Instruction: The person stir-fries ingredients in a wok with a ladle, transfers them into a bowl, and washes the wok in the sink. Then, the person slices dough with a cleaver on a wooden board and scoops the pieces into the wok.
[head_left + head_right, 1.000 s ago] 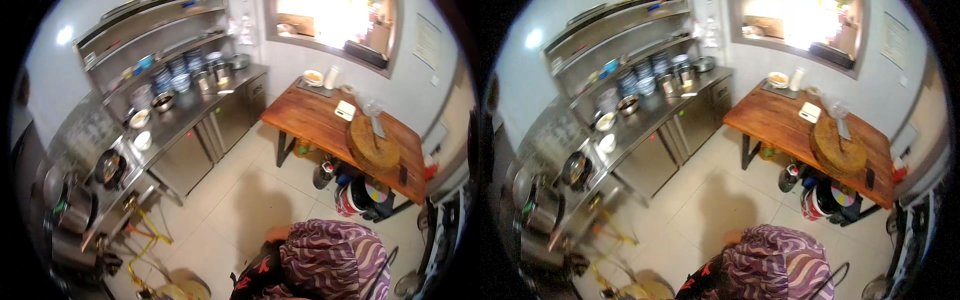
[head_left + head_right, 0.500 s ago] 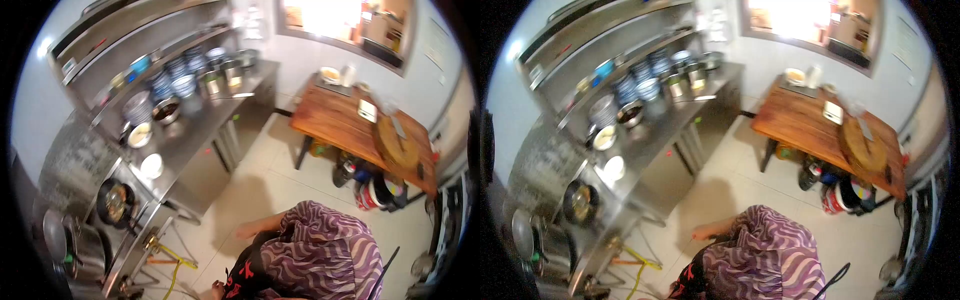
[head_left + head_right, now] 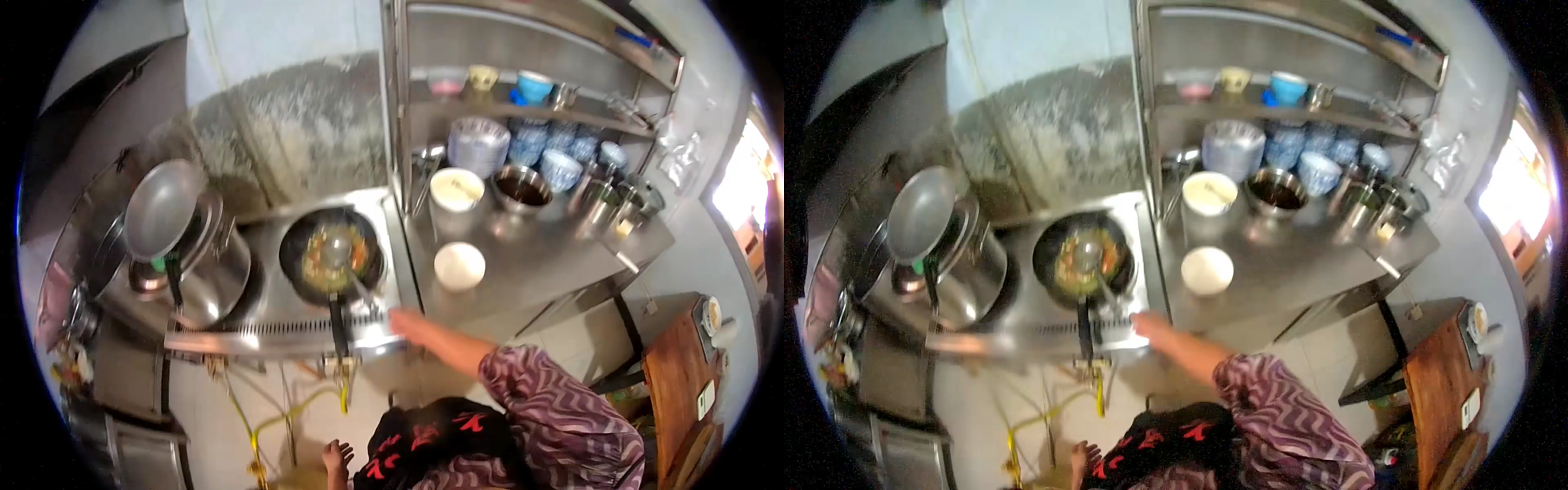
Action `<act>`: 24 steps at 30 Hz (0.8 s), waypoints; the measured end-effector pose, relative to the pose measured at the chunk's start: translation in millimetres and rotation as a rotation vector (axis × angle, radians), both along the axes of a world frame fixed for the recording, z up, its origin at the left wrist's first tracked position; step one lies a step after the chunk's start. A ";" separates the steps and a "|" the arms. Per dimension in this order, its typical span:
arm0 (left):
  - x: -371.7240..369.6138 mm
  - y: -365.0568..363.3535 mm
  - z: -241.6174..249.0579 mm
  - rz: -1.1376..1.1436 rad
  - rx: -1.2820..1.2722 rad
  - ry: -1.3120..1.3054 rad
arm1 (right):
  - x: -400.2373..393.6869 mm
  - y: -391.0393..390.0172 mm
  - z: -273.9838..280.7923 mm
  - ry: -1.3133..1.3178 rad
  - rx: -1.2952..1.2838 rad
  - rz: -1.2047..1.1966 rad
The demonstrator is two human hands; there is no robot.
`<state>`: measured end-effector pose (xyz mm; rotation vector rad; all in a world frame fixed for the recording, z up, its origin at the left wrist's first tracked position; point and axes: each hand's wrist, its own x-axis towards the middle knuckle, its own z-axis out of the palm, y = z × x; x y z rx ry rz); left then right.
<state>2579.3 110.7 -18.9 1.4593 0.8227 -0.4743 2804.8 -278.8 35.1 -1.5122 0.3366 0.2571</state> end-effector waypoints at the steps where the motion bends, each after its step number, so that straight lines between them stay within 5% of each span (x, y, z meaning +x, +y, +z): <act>1: 31.2 2.3 7.3 0.044 -0.085 0.026 | 15.8 9.4 -11.9 -0.069 -0.045 0.121; 3: 80.4 -9.7 10.3 -0.043 -0.280 -0.110 | 35.9 25.2 -18.5 -0.134 0.025 0.243; 6: 145.2 -42.9 18.8 -0.102 -0.472 -0.176 | 43.9 51.2 40.4 0.344 0.677 -0.135; 12: 235.1 -93.7 50.3 -0.307 -0.941 -0.278 | 74.6 39.3 54.4 0.503 0.646 -0.062; 15: 246.8 -112.2 76.7 -0.346 -0.868 -0.258 | 98.9 14.9 37.4 0.405 0.085 0.256; 17: 249.9 -122.0 73.5 -0.228 -0.953 -0.215 | 98.1 11.4 87.7 0.144 -0.577 0.558; 21: 246.4 -131.1 90.3 -0.097 -1.027 -0.131 | 84.4 -4.2 118.5 -0.392 -0.828 0.268; 24: 242.4 -142.5 124.7 -0.090 -0.940 -0.128 | 114.0 -4.6 149.1 -0.347 -1.184 0.347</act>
